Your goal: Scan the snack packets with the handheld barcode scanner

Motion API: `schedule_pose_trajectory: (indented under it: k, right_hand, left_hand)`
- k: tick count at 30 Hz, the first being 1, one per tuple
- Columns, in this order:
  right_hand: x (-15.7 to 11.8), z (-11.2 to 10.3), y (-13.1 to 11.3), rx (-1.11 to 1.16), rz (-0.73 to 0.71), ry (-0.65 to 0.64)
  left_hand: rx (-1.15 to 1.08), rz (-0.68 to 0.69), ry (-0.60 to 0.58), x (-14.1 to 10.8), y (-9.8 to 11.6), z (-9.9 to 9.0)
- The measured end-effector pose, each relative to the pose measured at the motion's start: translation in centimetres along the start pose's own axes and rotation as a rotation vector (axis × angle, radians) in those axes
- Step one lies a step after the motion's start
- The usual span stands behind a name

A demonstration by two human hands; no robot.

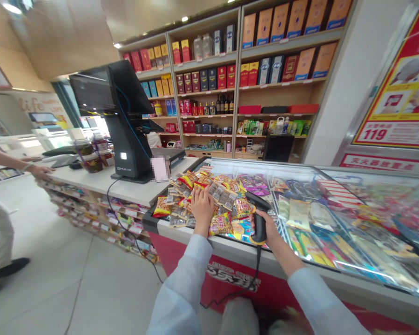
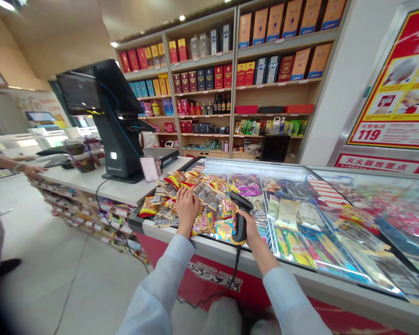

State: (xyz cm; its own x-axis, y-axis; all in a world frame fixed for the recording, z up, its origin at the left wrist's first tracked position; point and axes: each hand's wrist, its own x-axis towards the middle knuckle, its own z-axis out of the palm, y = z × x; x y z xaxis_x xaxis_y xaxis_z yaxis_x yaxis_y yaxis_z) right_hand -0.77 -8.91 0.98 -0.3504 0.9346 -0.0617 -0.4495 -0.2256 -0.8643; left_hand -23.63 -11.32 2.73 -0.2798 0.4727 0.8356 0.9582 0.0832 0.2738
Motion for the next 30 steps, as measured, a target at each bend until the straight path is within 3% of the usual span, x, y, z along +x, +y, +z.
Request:
schedule_pose_trajectory:
  k: [16, 19, 21, 25, 30]
  right_hand:
    - [0.1, 0.2, 0.1, 0.011, -0.001, -0.004]
    - [-0.3, 0.6, -1.1, 0.05, -0.052, 0.003]
    - [-0.5, 0.5, -3.2, 0.095, -0.093, 0.013]
    - [-1.1, -1.5, -9.9, 0.114, -0.2, 0.061]
    - [-2.7, -7.0, -18.2, 0.021, -0.287, 0.129]
  left_hand:
    - [-0.006, 0.048, -0.029, 0.0, -0.2, -0.1]
    - [-0.003, 0.038, -0.078, 1.0, -0.2, -0.9]
    - [0.027, 0.021, -0.137, 2.4, 0.3, -1.8]
    - [0.064, -0.054, -0.163, 6.4, 3.7, -3.4]
    - [-0.117, 0.072, -0.198, 9.2, 13.6, -2.4]
